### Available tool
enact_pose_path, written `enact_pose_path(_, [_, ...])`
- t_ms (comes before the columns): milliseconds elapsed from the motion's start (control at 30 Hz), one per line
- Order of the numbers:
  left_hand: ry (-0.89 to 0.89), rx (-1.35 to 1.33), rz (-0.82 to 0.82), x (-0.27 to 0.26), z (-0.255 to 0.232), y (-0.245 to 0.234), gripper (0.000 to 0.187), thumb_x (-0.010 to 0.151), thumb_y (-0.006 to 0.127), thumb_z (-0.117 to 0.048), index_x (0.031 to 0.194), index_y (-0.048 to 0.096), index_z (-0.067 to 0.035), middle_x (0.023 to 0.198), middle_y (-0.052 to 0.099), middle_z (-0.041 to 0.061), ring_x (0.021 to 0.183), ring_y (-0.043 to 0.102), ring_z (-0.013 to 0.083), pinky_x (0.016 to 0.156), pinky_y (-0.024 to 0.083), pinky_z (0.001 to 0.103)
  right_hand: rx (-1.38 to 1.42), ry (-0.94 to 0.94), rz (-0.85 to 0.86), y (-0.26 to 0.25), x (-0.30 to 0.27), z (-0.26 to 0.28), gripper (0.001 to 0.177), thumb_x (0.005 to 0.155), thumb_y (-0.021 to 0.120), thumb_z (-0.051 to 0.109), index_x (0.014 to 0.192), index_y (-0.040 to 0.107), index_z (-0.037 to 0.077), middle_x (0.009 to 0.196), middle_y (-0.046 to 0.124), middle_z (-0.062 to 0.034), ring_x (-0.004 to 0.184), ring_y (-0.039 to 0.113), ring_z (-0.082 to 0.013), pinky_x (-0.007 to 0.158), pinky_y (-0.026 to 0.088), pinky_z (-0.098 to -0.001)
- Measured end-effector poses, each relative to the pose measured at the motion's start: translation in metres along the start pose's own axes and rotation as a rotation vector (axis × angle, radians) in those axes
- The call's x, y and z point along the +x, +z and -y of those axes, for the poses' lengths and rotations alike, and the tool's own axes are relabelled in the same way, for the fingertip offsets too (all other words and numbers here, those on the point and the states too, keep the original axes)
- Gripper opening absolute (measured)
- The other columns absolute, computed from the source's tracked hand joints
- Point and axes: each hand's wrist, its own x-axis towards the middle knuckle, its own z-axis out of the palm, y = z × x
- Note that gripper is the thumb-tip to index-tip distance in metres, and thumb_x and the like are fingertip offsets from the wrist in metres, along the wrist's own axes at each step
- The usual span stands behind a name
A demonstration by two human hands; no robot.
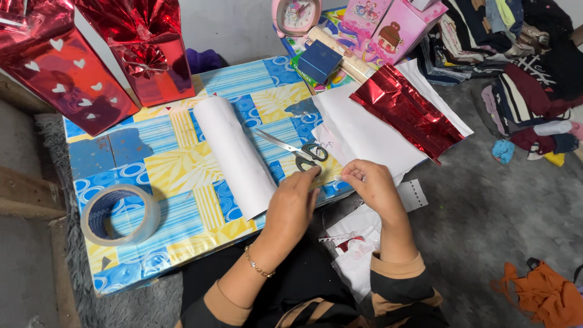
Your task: The person wraps a small green box using red metallic paper and white tissue paper. They cut the paper with scissors, fold the tissue around the box, apply clear tape to secure the folds, and smooth the edges to complete the wrapping.
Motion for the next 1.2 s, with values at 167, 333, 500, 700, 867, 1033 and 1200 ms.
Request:
enact_pose_path(167, [-0.024,0.025,-0.018,-0.001,-0.006,-0.023,0.034,0.087,0.071,-0.002,0.12,0.065,-0.004,0.095,0.067,0.015,0.088,0.065,0.0341,0.079,0.053,0.044,-0.273,-0.123,-0.054,0.011,0.002,0.007,0.008,0.08,0.077,0.011,0.087,0.073,0.009,0.082,0.073,-0.0069,0.079,0.071,-0.0248,0.072,0.053,-0.0387])
enact_pose_path(333, [-0.023,0.076,-0.149,-0.005,-0.005,-0.051,0.026,0.089,0.073,-0.004,0.114,0.068,-0.005,0.097,0.068,0.013,0.089,0.066,0.0322,0.081,0.053,0.041,-0.443,-0.169,-0.139,0.015,0.001,0.008,0.026,0.073,0.081,0.015,0.097,0.07,0.01,0.087,0.066,-0.0077,0.087,0.064,-0.0319,0.074,0.045,-0.0474])
enact_pose_path(500, [-0.136,0.145,-0.279,-0.016,0.014,-0.088,0.026,0.088,0.074,-0.005,0.114,0.069,-0.005,0.098,0.07,0.009,0.087,0.067,0.0246,0.077,0.054,0.036,-0.611,-0.196,-0.174,0.018,0.001,0.014,0.015,0.084,0.079,0.016,0.095,0.069,0.018,0.094,0.066,-0.0035,0.097,0.064,-0.0296,0.083,0.047,-0.0461])
enact_pose_path(700, [-0.323,0.121,-0.294,-0.036,0.049,-0.108,0.035,0.087,0.076,-0.008,0.121,0.066,-0.006,0.105,0.068,0.009,0.086,0.066,0.0194,0.07,0.055,0.032,-0.188,-0.5,-0.035,0.035,-0.013,0.057,0.055,0.07,0.082,0.02,0.121,0.064,0.008,0.112,0.064,-0.0128,0.107,0.058,-0.036,0.089,0.044,-0.0497])
enact_pose_path(867, [-0.424,0.024,-0.267,-0.044,0.083,-0.104,0.044,0.087,0.076,-0.011,0.129,0.061,-0.006,0.116,0.064,0.011,0.096,0.067,0.0207,0.071,0.059,0.03,-0.109,-0.448,0.079,0.08,-0.02,0.089,0.056,0.071,0.078,0.011,0.125,0.061,0.003,0.11,0.065,-0.0163,0.101,0.062,-0.0364,0.088,0.049,-0.0458])
enact_pose_path(1033, [-0.333,0.032,-0.364,-0.036,0.122,-0.11,0.054,0.088,0.077,-0.016,0.136,0.056,-0.002,0.128,0.061,0.015,0.108,0.065,0.0259,0.081,0.058,0.033,-0.029,-0.503,-0.189,0.093,0.003,0.074,0.033,0.078,0.062,-0.013,0.106,0.067,0.003,0.106,0.069,-0.0145,0.102,0.067,-0.0334,0.089,0.054,-0.0392])
enact_pose_path(1200, [-0.263,0.318,-0.471,-0.032,0.146,-0.119,0.068,0.086,0.084,-0.03,0.135,0.056,0.008,0.124,0.061,0.024,0.112,0.061,0.0354,0.092,0.051,0.044,0.527,-0.492,-0.148,0.089,0.032,0.049,0.021,0.084,0.066,-0.013,0.096,0.062,0.005,0.123,0.064,-0.0111,0.117,0.062,-0.0238,0.104,0.049,-0.0341])
